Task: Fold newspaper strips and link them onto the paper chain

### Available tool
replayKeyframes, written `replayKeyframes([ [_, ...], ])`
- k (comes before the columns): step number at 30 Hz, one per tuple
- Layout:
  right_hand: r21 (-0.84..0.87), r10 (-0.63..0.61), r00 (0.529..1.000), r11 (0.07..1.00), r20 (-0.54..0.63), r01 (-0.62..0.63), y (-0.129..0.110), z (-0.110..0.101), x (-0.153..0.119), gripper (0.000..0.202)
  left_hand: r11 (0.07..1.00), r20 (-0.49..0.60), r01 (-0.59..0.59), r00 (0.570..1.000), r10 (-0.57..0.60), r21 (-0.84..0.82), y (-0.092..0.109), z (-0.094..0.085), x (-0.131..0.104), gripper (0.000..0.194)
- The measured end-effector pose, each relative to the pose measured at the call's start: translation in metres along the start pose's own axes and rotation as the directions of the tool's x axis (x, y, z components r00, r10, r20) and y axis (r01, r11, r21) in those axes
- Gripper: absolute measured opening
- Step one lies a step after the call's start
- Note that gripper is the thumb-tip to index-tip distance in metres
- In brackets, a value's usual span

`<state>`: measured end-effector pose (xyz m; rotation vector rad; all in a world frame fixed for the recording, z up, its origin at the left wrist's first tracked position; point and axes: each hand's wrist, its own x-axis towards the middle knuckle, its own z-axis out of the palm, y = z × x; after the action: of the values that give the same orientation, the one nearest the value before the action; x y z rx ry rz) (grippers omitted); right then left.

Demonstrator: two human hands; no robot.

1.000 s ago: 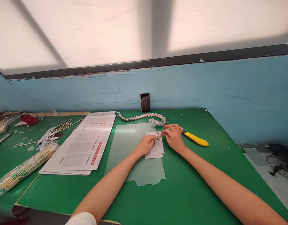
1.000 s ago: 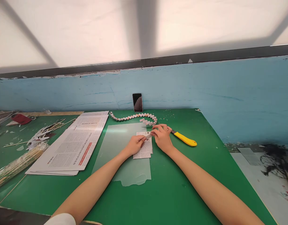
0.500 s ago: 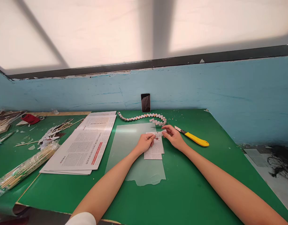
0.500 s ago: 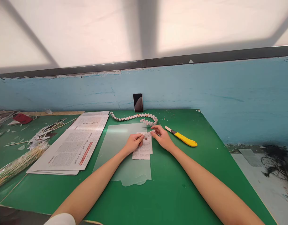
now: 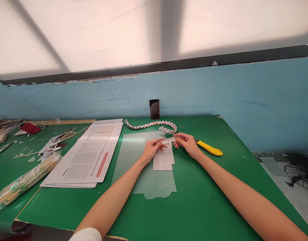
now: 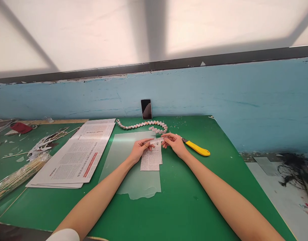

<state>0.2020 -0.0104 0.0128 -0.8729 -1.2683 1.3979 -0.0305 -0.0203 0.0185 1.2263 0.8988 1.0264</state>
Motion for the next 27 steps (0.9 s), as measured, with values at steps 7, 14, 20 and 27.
replayKeyframes([
  [7, 0.122, 0.034, 0.999, 0.992, -0.023, -0.031, 0.0013, -0.0029, 0.0023, 0.025, 0.999, 0.035, -0.051, 0.998, 0.051, 0.017, 0.0000, 0.0000, -0.0030, 0.045],
  [14, 0.108, 0.000, 0.999, 0.994, -0.045, 0.005, 0.0067, -0.0040, 0.0045, 0.024, 0.994, 0.021, -0.066, 0.998, 0.064, 0.087, 0.0001, 0.0008, -0.0026, 0.037],
  [20, 0.044, -0.016, 1.000, 0.999, -0.014, 0.017, 0.0030, -0.0041, 0.0016, 0.036, 0.991, 0.032, -0.071, 0.997, 0.067, 0.113, 0.0020, 0.0019, -0.0020, 0.037],
  [27, 0.022, -0.011, 0.999, 1.000, 0.031, 0.011, 0.0035, -0.0060, 0.0012, 0.033, 0.987, 0.033, -0.052, 0.998, 0.048, 0.150, 0.0085, 0.0039, -0.0053, 0.041],
])
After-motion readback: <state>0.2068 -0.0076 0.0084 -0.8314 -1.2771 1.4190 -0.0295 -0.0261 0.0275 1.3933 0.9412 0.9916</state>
